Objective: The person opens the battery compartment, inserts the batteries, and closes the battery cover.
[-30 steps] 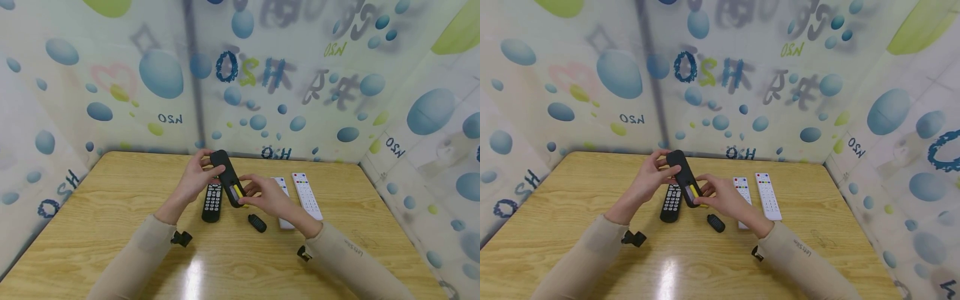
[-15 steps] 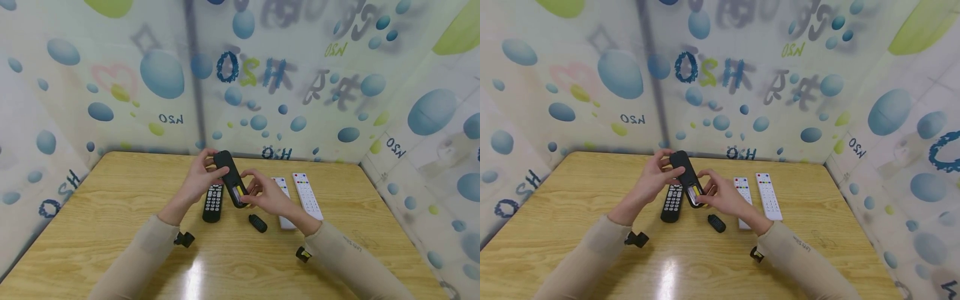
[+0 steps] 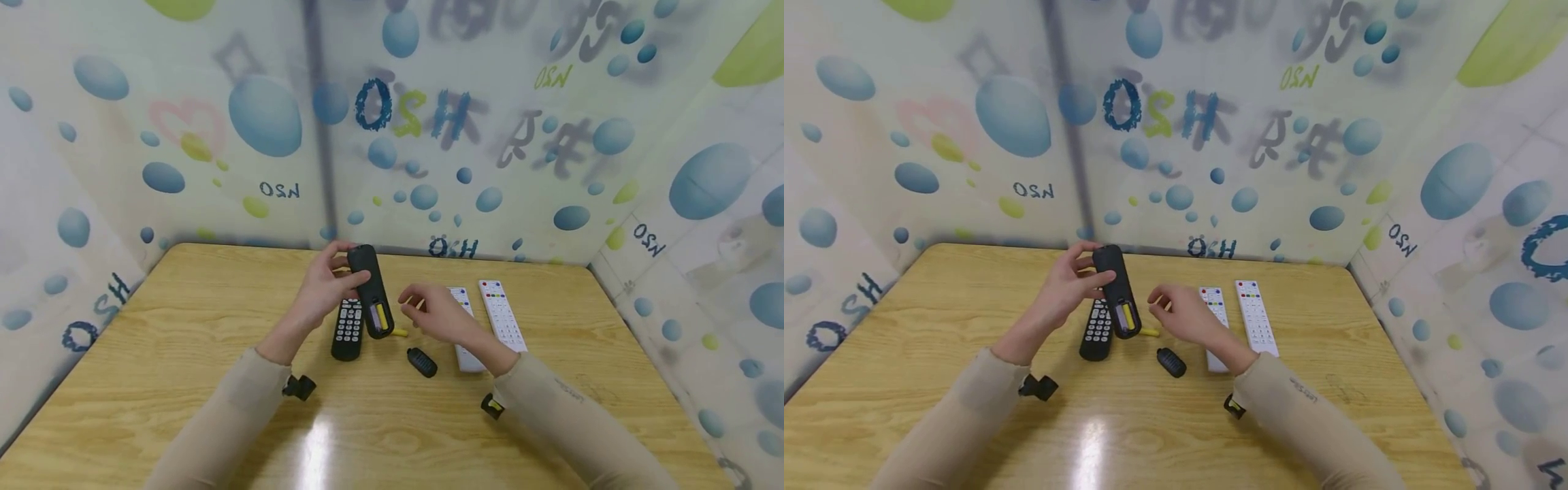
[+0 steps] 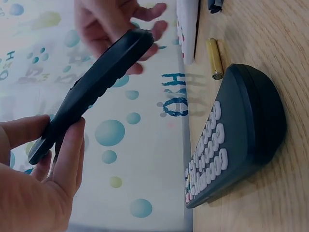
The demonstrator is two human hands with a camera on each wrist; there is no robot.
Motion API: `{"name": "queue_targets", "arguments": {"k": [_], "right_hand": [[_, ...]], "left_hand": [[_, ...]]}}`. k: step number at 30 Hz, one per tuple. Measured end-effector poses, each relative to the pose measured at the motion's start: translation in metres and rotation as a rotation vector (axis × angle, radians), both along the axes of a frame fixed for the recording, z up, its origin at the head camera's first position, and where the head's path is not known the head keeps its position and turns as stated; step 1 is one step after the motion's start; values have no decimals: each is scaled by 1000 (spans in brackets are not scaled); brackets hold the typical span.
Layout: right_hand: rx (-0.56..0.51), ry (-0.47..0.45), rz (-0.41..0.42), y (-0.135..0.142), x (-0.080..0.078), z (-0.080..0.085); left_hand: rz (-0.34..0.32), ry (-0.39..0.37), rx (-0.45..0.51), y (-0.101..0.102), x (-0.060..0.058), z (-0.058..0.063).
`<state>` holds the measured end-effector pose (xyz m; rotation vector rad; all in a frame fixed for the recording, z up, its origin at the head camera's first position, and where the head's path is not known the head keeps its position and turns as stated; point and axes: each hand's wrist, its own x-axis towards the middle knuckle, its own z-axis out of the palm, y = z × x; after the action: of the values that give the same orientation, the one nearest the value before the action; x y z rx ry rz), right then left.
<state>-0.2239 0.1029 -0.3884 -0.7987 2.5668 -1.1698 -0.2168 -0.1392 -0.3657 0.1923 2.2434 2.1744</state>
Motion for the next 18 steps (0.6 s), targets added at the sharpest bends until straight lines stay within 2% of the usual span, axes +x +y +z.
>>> {"name": "queue_targets", "arguments": {"k": [5,9,12,18], "right_hand": [[229,43,41,-6,-6,-8],[378,32,48,-14,-8,-11],[450,40,52,-19,-7,-13],[514,68,59,-24,-5,-16]], "left_hand": [[10,-3,-37,-3,0,1],[10,-3,-53,-5,0,2],[5,-1,-60,-5,1,2],[2,0,-68,-4,2,1]]}}
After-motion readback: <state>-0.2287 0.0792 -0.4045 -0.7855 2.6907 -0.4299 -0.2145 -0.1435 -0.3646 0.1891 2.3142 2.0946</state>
